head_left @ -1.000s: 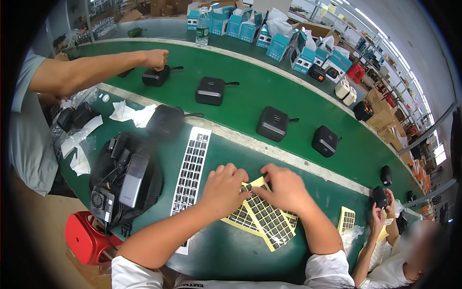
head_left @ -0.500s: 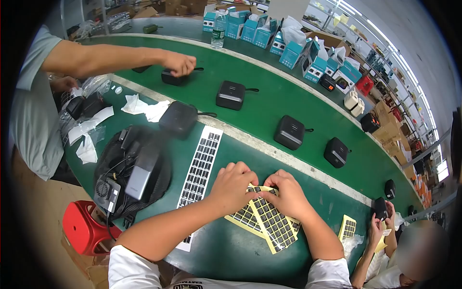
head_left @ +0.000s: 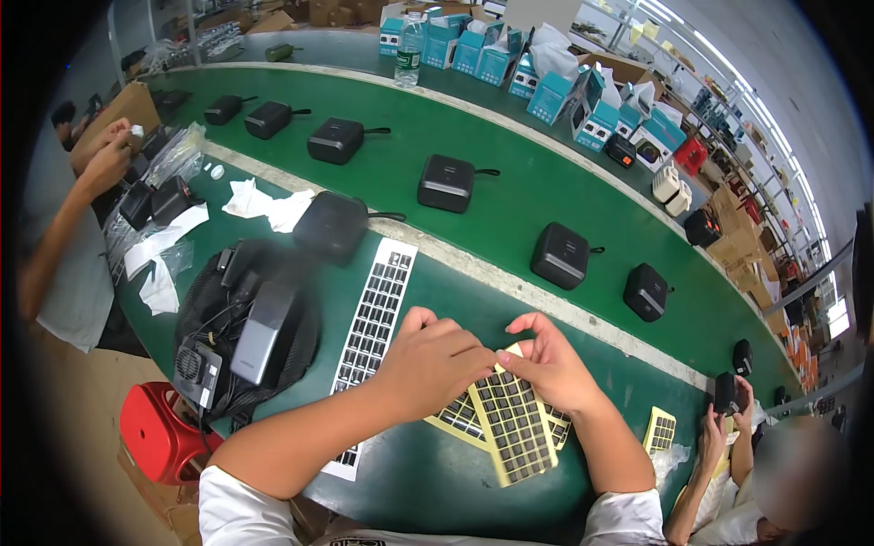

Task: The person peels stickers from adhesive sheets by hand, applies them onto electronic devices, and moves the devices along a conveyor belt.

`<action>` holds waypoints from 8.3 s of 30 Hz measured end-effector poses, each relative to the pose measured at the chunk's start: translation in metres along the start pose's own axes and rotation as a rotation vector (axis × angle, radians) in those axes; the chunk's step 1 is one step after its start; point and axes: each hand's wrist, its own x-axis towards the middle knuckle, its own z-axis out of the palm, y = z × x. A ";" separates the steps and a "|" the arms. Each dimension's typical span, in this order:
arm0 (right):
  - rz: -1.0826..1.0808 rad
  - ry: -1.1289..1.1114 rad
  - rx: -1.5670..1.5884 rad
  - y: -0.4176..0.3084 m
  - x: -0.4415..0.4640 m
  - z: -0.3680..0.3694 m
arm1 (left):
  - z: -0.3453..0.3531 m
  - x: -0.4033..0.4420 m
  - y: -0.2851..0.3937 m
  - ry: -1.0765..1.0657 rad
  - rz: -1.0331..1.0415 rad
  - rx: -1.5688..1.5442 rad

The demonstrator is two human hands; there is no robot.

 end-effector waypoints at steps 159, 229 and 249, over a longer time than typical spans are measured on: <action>-0.682 0.026 -0.025 -0.088 0.004 0.006 | -0.092 0.093 0.062 0.246 -0.130 -0.235; -0.405 -0.097 -0.816 -0.027 -0.010 0.002 | -0.019 -0.004 0.025 -0.205 -0.424 -0.464; -0.480 0.121 -0.451 -0.011 -0.021 0.025 | -0.048 0.005 0.024 -0.077 -0.253 -0.253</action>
